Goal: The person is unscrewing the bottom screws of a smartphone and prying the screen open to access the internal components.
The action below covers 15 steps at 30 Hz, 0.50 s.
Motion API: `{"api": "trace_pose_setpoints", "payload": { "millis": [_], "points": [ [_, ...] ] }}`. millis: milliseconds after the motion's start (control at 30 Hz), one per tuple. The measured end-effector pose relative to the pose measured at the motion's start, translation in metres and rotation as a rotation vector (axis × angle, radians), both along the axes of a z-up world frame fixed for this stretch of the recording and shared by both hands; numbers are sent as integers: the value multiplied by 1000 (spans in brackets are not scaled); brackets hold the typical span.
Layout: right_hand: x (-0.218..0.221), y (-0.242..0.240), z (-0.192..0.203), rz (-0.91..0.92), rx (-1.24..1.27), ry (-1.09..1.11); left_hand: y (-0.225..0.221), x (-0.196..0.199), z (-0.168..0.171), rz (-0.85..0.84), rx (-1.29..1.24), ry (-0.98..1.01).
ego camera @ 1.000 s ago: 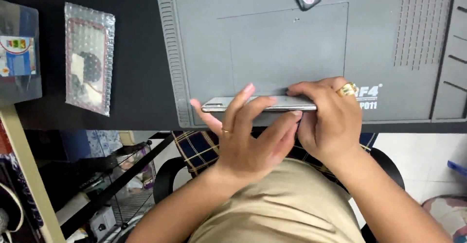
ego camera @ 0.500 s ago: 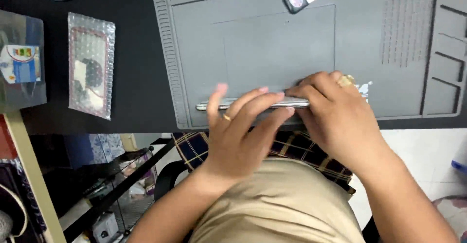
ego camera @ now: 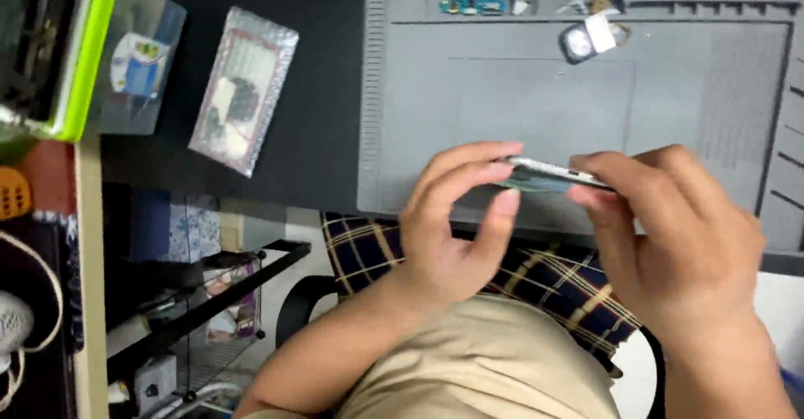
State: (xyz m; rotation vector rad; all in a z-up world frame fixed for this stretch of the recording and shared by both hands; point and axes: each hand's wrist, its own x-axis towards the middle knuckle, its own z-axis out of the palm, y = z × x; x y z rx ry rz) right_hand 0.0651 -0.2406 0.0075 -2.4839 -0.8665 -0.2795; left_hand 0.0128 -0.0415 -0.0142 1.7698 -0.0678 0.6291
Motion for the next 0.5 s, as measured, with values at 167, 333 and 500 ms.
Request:
{"api": "trace_pose_setpoints", "payload": {
  "millis": [167, 333, 500],
  "points": [
    [-3, 8, 3, 37, 104, 69, 16, -5, 2, 28, 272, 6],
    [-7, 23, 3, 21, 224, 179, 23, -6, 3, 160, 584, 4],
    [-10, 29, -2, 17, 351, 234, 16, -10, -4, 132, 640, 67]
  ]
}}
